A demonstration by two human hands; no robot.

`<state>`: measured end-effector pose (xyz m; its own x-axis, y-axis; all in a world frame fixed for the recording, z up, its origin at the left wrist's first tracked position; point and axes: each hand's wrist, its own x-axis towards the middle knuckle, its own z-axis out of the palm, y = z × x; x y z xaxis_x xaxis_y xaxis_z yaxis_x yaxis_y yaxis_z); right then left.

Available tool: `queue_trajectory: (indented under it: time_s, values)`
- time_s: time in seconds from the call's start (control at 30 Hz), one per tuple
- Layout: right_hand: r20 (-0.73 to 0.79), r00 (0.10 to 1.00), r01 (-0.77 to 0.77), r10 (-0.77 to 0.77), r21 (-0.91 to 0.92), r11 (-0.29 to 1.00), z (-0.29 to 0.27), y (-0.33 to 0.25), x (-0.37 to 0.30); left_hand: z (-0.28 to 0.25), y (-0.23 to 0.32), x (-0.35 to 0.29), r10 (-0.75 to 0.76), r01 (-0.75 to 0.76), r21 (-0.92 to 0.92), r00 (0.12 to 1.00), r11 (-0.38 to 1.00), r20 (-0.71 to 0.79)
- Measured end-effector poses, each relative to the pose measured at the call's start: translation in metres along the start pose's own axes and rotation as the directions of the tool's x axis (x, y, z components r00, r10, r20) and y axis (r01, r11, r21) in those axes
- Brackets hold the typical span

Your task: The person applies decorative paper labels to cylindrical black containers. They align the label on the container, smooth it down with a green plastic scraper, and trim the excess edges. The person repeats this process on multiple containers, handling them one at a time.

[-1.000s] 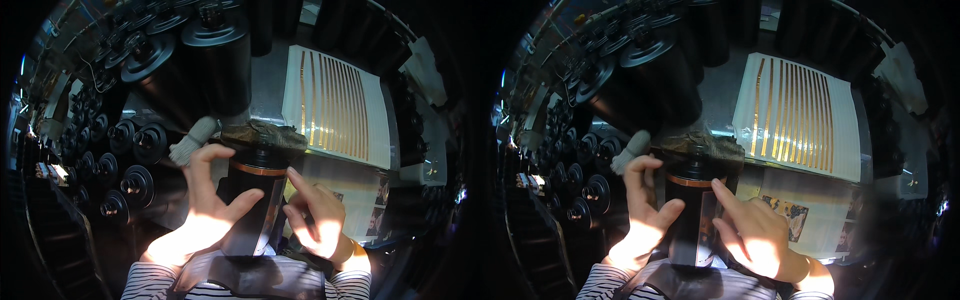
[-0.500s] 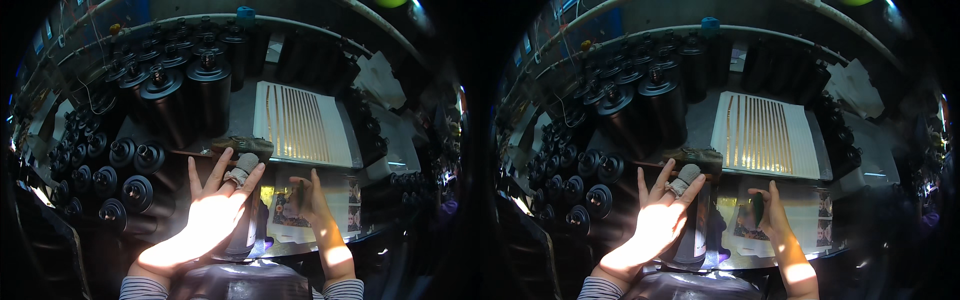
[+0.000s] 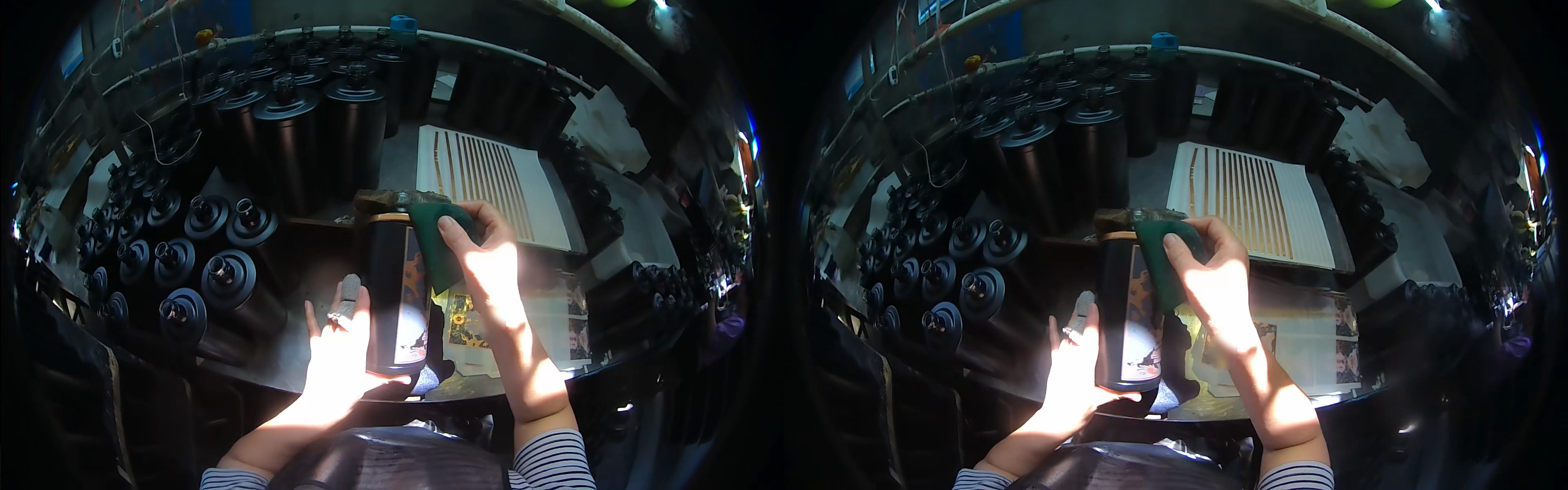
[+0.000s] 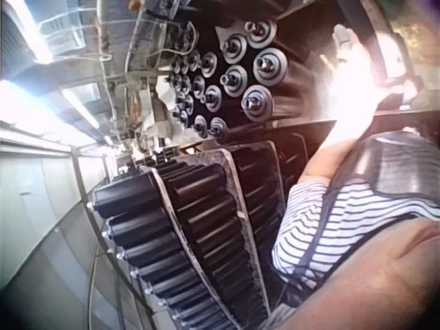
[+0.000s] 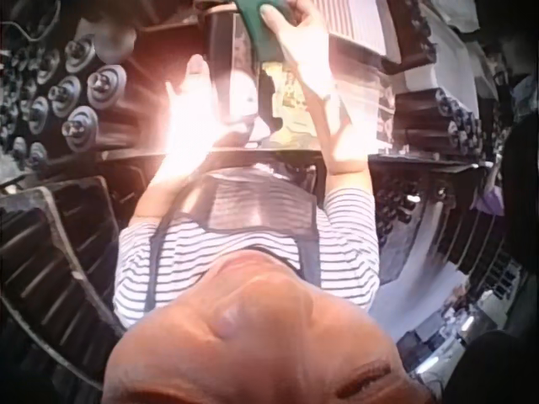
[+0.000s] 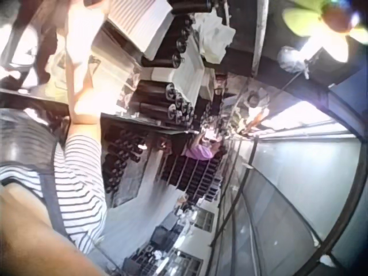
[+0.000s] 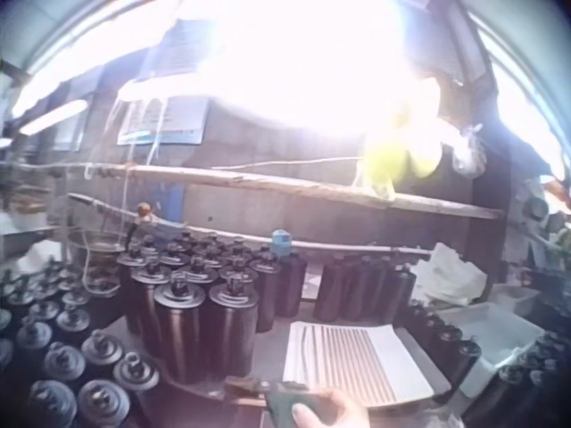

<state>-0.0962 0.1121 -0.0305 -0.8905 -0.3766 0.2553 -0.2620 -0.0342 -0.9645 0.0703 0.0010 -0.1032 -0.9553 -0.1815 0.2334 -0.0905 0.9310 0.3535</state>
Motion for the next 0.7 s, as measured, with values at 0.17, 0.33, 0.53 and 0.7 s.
queue_trajectory:
  time_s: [0.17, 0.33, 0.53, 0.7]
  values:
    - [-0.049, 0.999, -0.012, 0.015, 0.053, 0.998, -0.002, 0.006, -0.006, 0.001, -0.009, -0.014, 0.096, -0.093, 0.138, 0.995, 0.986, -0.015]
    - [-0.069, 0.997, 0.037, -0.036, 0.018, 0.999, -0.002, 0.010, -0.004, -0.002, 0.004, -0.002, 0.014, -0.014, 0.024, 0.999, 1.000, -0.034]
    - [-0.081, 0.993, -0.072, 0.089, 0.191, 0.979, -0.017, 0.028, -0.003, -0.005, -0.010, 0.005, -0.079, 0.127, -0.320, 0.984, 0.939, 0.159]
    - [-0.001, 0.999, 0.044, -0.044, -0.004, 0.999, 0.010, -0.005, 0.001, -0.009, 0.006, -0.003, -0.014, 0.020, -0.165, 0.999, 0.986, 0.038]
